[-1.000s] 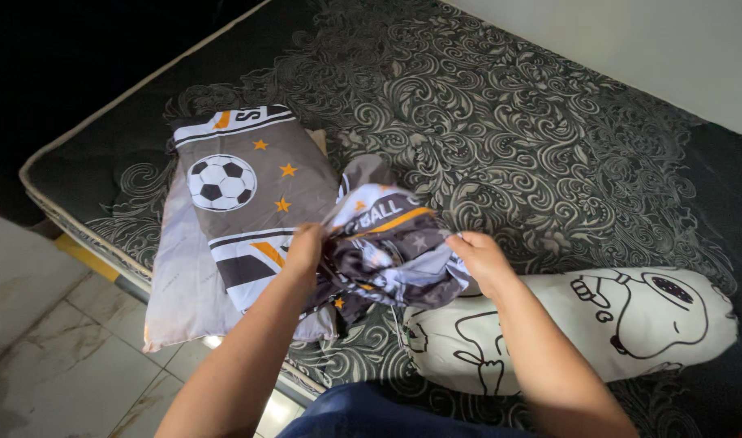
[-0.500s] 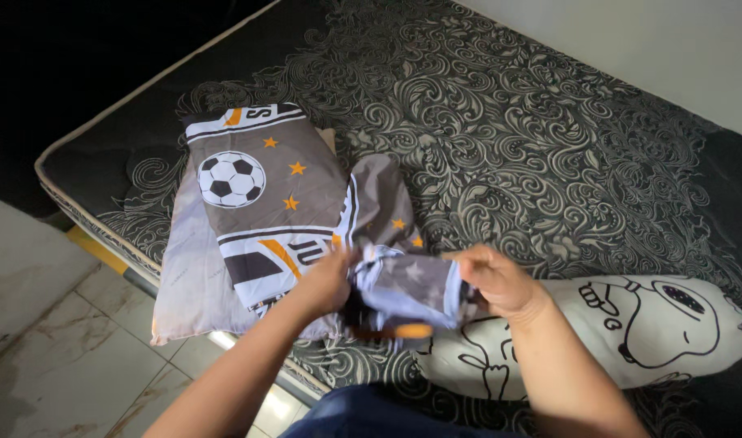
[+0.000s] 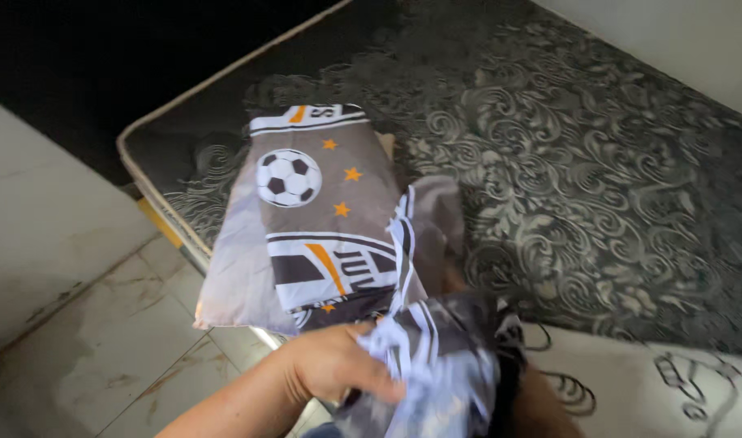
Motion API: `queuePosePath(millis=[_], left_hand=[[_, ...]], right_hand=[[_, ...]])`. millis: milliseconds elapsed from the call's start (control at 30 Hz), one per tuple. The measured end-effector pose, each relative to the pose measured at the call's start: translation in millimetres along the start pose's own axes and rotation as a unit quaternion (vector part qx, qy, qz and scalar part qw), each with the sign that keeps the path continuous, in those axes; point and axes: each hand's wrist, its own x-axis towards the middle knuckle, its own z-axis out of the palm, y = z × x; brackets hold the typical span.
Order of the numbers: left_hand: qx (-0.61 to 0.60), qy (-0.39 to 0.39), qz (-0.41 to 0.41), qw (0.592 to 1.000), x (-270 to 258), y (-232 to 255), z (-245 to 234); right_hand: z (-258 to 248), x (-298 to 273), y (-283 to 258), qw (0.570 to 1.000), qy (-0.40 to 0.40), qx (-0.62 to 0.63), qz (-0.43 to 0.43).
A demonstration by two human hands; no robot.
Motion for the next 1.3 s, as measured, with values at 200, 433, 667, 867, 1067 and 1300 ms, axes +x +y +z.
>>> queuePosePath(millis=[200,433,667,867,1067,1300], left_hand=[[-0.276,0.201,-0.245,0.907,33,11,-40],[0.009,0.358,0.001,0.934,73,-23,-28],[-0.226,0.358,-0.319,0.848,79,-143,32],[0.170,0.255,-0.221,0.926,58,-150,74],[0.351,0.135,-0.387,0.842,22,-143,73],[0.099,0.039,-0.288,0.952,12,-142,133]], right_hand=[[-63,120,-259,0.965,0.098,0.073,-0.232],[-153,82,-369,0.906,0.076,0.190,-0.370],[-39,26,-99,0.869,0.023,-0.282,-0.406],[21,-10,20,0.829,0.221,-0.388,-0.337],[-22,-57,76,0.788,0.242,-0.478,-0.304],[-8,-76,162,0.924,0.133,-0.217,-0.286]])
